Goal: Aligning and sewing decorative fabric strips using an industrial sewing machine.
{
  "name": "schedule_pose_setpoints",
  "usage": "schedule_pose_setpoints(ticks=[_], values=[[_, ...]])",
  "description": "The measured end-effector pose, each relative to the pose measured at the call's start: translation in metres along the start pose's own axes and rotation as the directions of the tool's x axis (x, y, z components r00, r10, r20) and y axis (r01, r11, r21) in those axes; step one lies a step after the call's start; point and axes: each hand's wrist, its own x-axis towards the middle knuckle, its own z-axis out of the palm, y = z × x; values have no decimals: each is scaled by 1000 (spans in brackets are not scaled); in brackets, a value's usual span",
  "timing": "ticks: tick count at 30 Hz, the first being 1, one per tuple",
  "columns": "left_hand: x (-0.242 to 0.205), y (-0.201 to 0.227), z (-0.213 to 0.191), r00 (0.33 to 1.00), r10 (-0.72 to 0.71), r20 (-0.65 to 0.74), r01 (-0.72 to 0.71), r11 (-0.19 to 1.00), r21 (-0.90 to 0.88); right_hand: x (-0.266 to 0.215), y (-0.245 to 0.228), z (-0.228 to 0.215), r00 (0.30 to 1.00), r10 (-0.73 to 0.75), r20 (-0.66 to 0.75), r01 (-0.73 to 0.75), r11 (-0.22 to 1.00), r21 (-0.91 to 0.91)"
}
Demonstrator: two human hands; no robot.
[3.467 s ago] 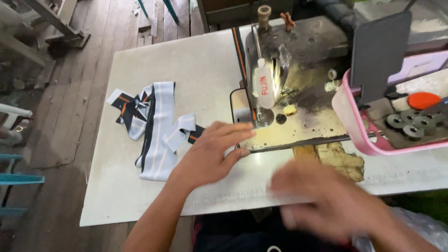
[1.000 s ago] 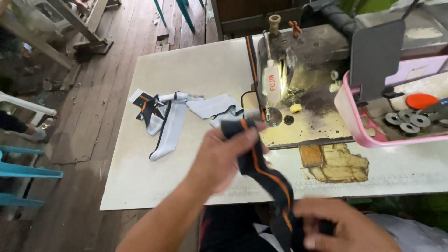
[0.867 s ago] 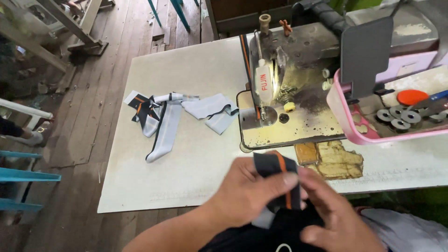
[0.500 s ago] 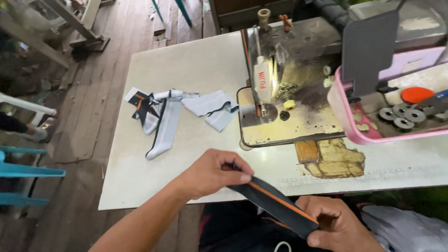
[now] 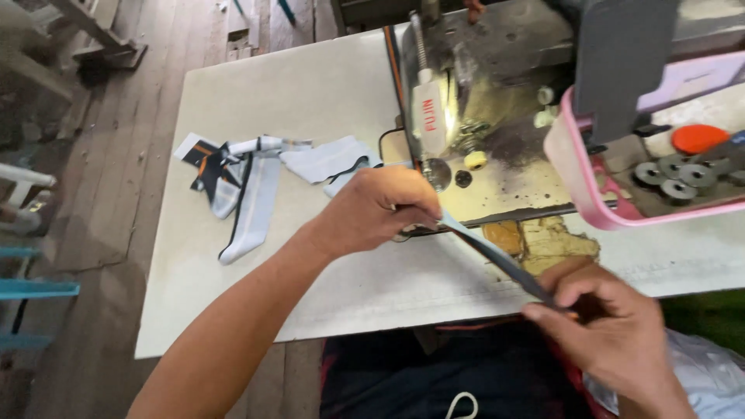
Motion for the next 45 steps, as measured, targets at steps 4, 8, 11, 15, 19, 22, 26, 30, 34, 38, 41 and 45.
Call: schedule_pose_setpoints(ticks=[4, 8, 11, 15, 19, 22, 26, 30, 34, 38, 41, 45], values=[[-2, -14, -4, 834, -455, 311, 486, 874, -24, -21, 29, -4, 865, 310, 394, -453, 821, 347], [4, 10, -22, 541, -729, 420, 811, 584, -31, -29, 40, -4, 833, 249, 494, -484, 761, 432], [4, 2, -26, 577, -711, 402, 797, 597, -89, -25, 46, 1, 946, 180, 270, -296, 822, 487], [1, -21, -17, 891, -436, 127, 453, 875, -173, -8, 7, 4, 979, 37, 199, -136, 847, 514], [-10, -46, -4, 967, -255, -2, 251, 951, -178, -9, 8, 3, 863, 472, 181, -496, 861, 116], [-20, -53, 2, 970, -240, 32, 242, 955, -173, -6, 24, 8, 754, 562, 341, -631, 763, 139], [-19, -56, 1, 977, -212, 7, 210, 962, -171, -10, 21, 2, 835, 481, 268, -528, 837, 145], [-12, -55, 2, 993, -82, -82, 74, 992, -100, 2, -18, 9, 985, -123, 118, 150, 956, -252], [-15, -59, 6, 998, -51, -21, 50, 998, -41, 8, -20, 36, 932, -245, 268, 353, 782, -514], [-9, -52, -2, 996, -86, -6, 86, 996, -39, 3, 7, 62, 939, -252, 235, 340, 568, -749], [-11, -46, -9, 997, -78, 15, 77, 997, 21, 14, 3, 66, 970, -68, 235, 233, 552, -801], [-6, -37, -16, 996, -76, 41, 74, 996, 58, 21, 0, 78, 948, -170, 271, 317, 606, -730]])
